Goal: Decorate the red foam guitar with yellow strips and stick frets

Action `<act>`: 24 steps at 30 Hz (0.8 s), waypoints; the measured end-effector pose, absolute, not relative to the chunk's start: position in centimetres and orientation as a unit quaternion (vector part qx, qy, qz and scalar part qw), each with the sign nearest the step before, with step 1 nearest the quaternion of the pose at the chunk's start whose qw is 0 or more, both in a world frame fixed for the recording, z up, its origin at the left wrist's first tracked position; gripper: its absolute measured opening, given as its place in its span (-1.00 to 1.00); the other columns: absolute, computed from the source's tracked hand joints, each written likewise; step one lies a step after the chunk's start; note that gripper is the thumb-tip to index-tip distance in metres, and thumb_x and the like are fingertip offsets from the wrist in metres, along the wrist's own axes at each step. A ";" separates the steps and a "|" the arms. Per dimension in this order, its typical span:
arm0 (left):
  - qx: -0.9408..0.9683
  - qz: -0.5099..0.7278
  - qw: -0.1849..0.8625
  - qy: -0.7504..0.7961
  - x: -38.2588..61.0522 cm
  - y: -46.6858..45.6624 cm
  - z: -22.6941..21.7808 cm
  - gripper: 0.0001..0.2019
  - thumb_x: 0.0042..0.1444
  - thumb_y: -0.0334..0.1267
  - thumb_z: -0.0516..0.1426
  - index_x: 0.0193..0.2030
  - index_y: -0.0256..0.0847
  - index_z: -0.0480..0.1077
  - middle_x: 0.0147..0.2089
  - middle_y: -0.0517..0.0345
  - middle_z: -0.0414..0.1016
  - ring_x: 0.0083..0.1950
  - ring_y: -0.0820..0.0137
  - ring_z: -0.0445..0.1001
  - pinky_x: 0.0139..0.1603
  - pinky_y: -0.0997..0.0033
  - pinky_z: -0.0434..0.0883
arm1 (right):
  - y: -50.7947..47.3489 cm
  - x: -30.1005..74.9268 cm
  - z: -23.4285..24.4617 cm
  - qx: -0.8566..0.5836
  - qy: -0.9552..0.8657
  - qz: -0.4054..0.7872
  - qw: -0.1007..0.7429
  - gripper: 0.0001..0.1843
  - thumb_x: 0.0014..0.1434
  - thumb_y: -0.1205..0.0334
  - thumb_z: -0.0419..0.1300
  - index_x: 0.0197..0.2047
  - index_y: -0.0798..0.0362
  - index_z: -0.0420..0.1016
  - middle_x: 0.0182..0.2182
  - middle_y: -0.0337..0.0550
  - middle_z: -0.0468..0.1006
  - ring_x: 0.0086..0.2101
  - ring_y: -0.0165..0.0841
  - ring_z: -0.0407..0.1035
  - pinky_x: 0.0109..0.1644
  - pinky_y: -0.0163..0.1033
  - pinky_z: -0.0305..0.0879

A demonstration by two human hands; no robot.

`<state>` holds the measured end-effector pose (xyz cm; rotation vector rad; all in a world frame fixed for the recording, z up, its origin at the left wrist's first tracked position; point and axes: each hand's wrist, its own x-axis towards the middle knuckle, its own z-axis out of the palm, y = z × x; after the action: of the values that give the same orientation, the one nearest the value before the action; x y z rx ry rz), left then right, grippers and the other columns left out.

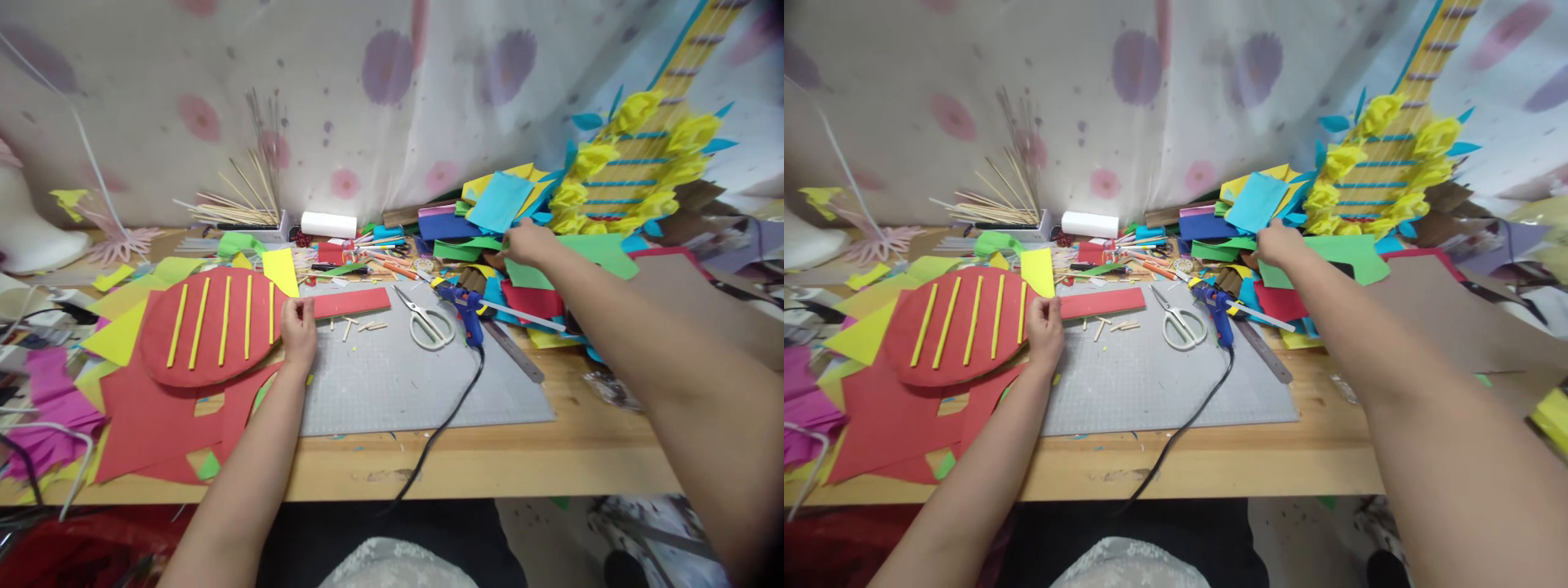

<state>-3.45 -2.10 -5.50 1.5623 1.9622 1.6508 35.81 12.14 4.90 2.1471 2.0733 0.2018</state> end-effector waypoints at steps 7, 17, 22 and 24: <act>0.571 0.532 0.032 0.624 -2.6 -1.7 -5.9 -0.83 0.17 -0.20 -0.05 -0.33 -0.22 0.27 -0.33 0.09 0.35 -0.23 0.38 0.34 -0.16 0.39 0.28 | 11.5 36.3 7.8 0.699 0.686 0.183 -0.082 -0.52 0.20 -0.04 0.02 -0.08 0.22 0.43 -0.03 0.17 0.35 -0.13 -0.25 0.29 -0.22 -0.19 0.03; 0.571 0.548 0.072 0.608 -2.3 -2.4 -5.3 -0.90 0.10 -0.28 0.04 -0.31 -0.22 0.34 -0.32 0.13 0.35 -0.27 0.41 0.34 -0.22 0.44 0.29 | 10.7 31.8 15.2 0.660 0.666 0.245 -0.245 -0.40 0.17 -0.12 -0.04 -0.09 0.31 0.39 -0.09 0.20 0.40 -0.10 -0.26 0.30 -0.21 -0.19 0.03; 0.525 0.579 0.119 0.613 -1.8 -2.7 -5.1 -0.84 0.01 -0.17 0.15 -0.37 -0.21 0.34 -0.45 0.23 0.28 -0.43 0.48 0.28 -0.31 0.49 0.27 | 9.0 26.1 19.3 0.578 0.697 0.185 -0.383 -0.46 0.09 -0.10 0.09 -0.16 0.27 0.44 -0.15 0.05 0.46 -0.11 -0.30 0.31 -0.10 -0.21 0.09; 0.506 0.606 0.165 0.591 -1.3 -2.8 -4.9 -0.80 -0.02 -0.13 0.17 -0.37 -0.21 0.35 -0.45 0.24 0.28 -0.43 0.50 0.29 -0.30 0.50 0.28 | 8.5 23.4 19.7 0.524 0.706 0.074 -0.471 -0.56 0.00 -0.01 0.21 -0.25 0.25 0.42 -0.23 -0.11 0.45 -0.18 -0.38 0.32 -0.11 -0.26 0.13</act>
<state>-1.29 -2.76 -4.94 1.4428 1.6832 1.7280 23.39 8.54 19.70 2.4497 3.2982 0.3445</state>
